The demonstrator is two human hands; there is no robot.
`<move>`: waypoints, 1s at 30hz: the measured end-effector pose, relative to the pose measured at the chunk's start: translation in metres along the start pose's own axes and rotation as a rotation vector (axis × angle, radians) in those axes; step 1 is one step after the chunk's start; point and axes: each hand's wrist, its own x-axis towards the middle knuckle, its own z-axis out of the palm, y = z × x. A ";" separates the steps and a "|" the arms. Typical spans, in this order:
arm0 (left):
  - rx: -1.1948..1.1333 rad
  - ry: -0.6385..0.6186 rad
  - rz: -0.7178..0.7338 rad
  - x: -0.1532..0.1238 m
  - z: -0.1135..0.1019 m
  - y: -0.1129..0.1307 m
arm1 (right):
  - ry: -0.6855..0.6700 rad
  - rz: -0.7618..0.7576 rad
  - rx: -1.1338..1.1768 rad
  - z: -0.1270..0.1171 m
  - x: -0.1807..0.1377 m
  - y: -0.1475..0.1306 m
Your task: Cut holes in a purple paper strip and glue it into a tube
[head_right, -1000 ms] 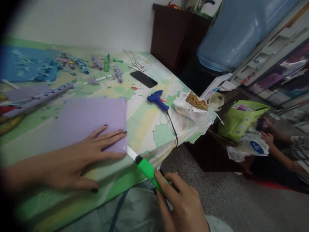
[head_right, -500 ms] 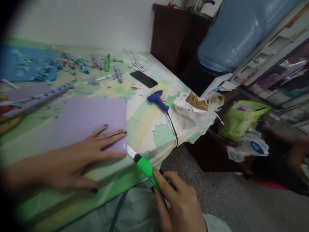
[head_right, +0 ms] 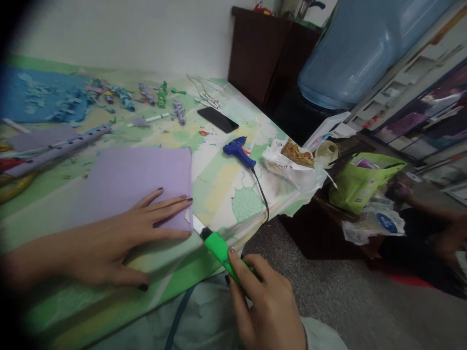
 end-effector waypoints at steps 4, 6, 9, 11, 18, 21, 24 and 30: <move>-0.001 0.008 0.007 0.000 0.002 0.001 | -0.008 0.002 0.007 0.000 0.003 0.000; -0.002 0.003 0.005 0.000 0.001 0.001 | -0.003 0.006 0.017 0.001 0.004 0.000; 0.005 -0.005 0.003 0.000 0.000 0.001 | 0.013 0.011 0.032 0.003 0.005 0.000; 0.006 0.008 0.003 0.000 -0.001 0.001 | 0.014 0.014 0.029 0.004 0.005 0.001; -0.003 0.000 0.018 -0.001 0.000 -0.001 | -0.002 0.020 0.025 0.004 0.005 0.000; -0.010 0.003 0.013 -0.002 0.002 -0.004 | -0.006 0.008 0.021 0.003 0.003 0.000; -0.028 -0.014 0.020 -0.002 0.004 -0.005 | -0.006 0.008 0.019 0.002 0.001 0.001; 0.036 0.078 -0.046 -0.001 0.011 -0.001 | -0.008 0.021 0.012 0.000 0.000 0.001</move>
